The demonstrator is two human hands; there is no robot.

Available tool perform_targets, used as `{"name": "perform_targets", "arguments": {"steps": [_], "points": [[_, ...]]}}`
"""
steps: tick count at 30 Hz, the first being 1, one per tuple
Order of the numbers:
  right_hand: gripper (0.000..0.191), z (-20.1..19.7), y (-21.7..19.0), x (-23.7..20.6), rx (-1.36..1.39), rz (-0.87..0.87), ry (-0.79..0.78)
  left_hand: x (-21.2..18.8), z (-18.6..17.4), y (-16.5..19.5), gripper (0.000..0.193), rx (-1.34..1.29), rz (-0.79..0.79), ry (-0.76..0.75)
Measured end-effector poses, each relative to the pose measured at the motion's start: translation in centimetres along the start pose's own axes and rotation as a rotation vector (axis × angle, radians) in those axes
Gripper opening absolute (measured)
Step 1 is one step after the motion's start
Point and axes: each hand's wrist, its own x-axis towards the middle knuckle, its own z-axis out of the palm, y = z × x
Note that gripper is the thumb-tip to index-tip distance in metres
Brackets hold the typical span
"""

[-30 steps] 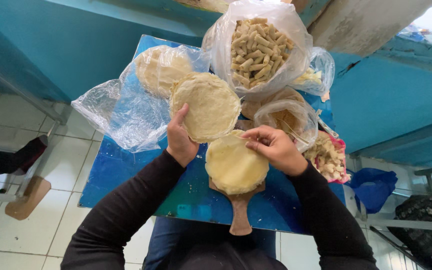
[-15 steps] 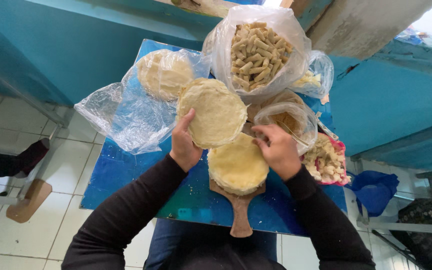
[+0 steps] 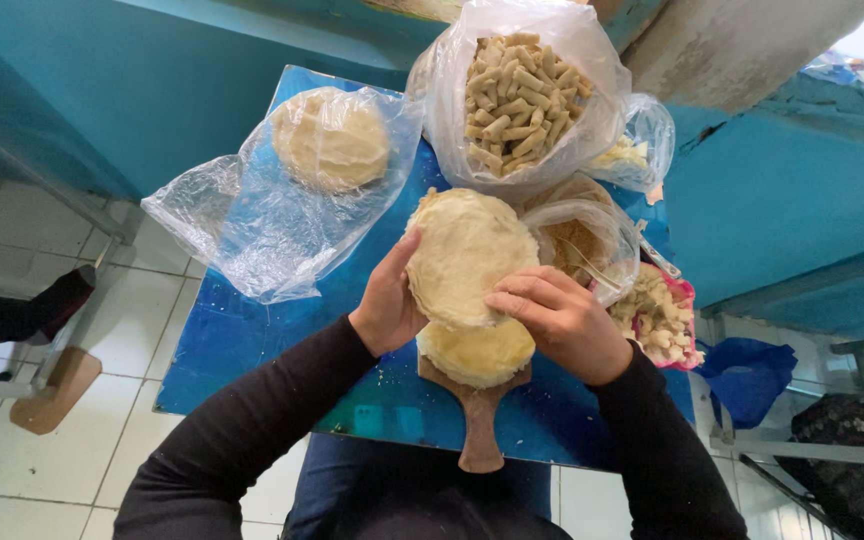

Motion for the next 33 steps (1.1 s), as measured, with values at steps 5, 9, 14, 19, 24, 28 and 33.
{"name": "perform_targets", "arguments": {"steps": [5, 9, 14, 19, 24, 28, 33], "points": [[0.027, 0.4, -0.3, -0.6, -0.010, 0.013, 0.116, -0.1, -0.2, -0.6, 0.068, 0.033, -0.046, -0.126], [0.023, 2.2, -1.0, -1.1, -0.023, 0.094, 0.177, 0.1, -0.5, -2.1, 0.065, 0.262, -0.019, -0.098], [0.016, 3.5, -1.0, -1.4, 0.197, 0.292, 0.193, -0.4, -1.2, -2.9, 0.064, 0.478, -0.007, -0.091], [0.016, 2.9, -0.6, -1.1, 0.287, 0.379, 0.138, 0.0, -2.2, -3.3, 0.058, 0.480, -0.007, -0.069], [0.018, 1.4, -0.7, -1.2, 0.321, 0.447, 0.128, 0.3, -3.3, -3.4, 0.050, 0.449, 0.019, -0.070], [0.020, 1.6, -1.0, -1.2, 0.231, 0.378, 0.133, 0.2, -3.1, -3.1, 0.044, 0.429, 0.031, -0.089], [0.022, 2.1, -1.4, -1.5, 0.122, 0.295, 0.164, -0.1, -1.6, -2.7, 0.049, 0.506, 0.007, -0.093]]}}
